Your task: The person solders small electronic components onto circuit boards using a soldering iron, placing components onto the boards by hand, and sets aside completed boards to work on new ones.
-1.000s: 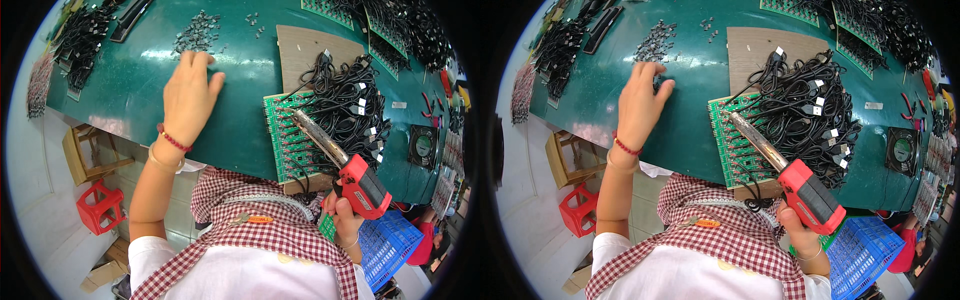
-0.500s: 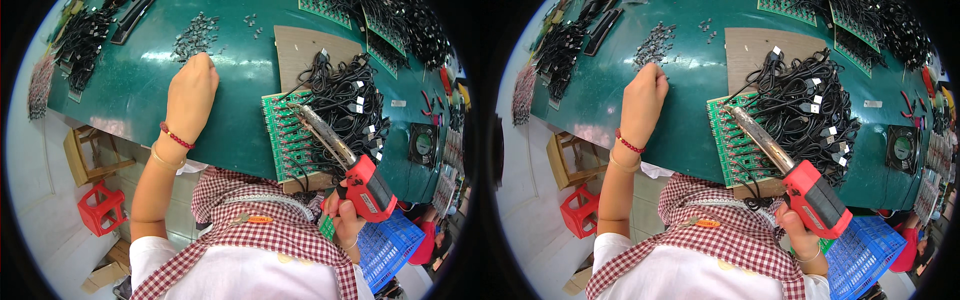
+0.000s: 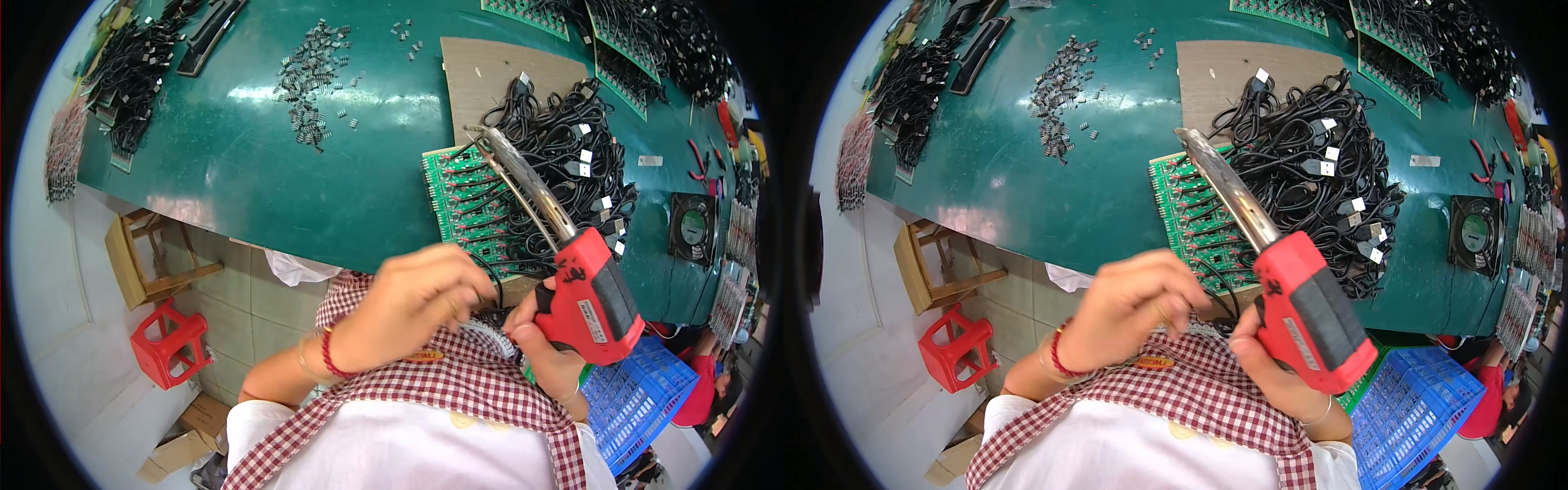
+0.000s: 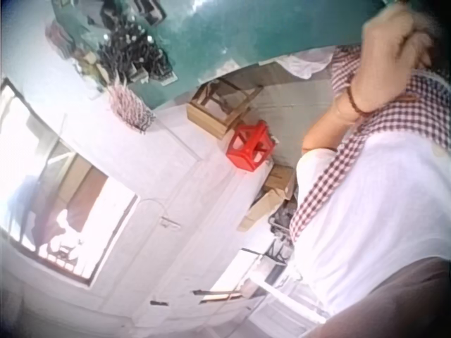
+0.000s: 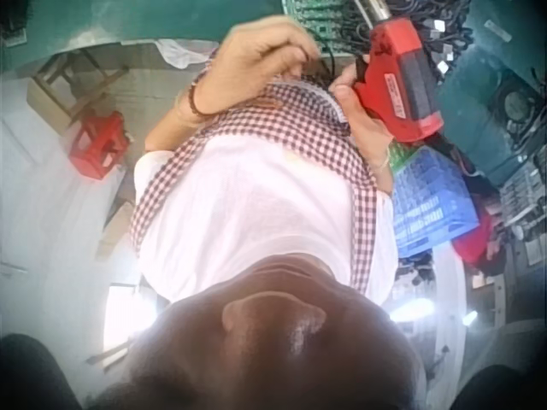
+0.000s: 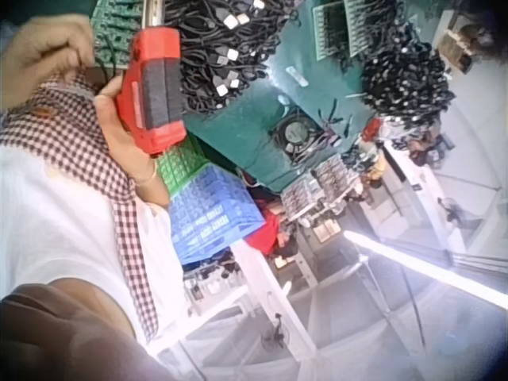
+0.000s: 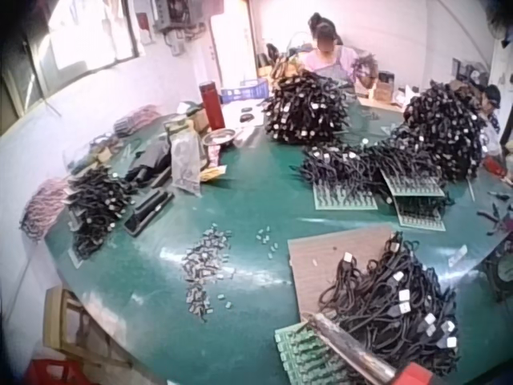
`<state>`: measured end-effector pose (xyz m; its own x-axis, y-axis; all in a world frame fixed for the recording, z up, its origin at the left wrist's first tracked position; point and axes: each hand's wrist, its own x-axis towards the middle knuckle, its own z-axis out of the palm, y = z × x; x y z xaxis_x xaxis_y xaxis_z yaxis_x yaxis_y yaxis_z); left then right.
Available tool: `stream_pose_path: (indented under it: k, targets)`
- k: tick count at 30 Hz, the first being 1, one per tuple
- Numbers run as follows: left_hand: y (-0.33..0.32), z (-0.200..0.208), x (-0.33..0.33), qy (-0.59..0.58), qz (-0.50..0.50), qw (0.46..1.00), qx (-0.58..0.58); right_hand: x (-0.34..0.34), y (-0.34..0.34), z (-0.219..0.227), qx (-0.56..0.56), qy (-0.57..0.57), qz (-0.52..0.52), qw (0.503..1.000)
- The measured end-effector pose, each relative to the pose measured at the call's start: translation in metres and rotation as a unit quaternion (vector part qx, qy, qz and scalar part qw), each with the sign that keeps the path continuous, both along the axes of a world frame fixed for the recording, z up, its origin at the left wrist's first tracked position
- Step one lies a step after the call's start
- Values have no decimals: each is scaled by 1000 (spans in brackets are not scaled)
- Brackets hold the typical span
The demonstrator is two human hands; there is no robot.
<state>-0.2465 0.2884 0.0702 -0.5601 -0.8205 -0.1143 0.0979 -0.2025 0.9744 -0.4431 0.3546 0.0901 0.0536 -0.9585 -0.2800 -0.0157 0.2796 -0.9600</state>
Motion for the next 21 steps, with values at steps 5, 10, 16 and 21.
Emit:
stream_pose_path:
  k: [5, 10, 16, 21]
  targets:
    - [19, 4, -20, 90, 49, 985, 142, 11, -13, 16, 53, -15, 33, 998]
    - [25, -1, -25, 107, 52, 987, 107, 17, -12, 18, 9, 10, -22, 1000]
    - [24, 8, -17, 36, 26, 994, 102, 11, -11, 18, -17, 88, 26, 996]
    - [19, 11, -14, -15, 9, 994, 103, 5, -6, 11, -100, 234, 85, 963]
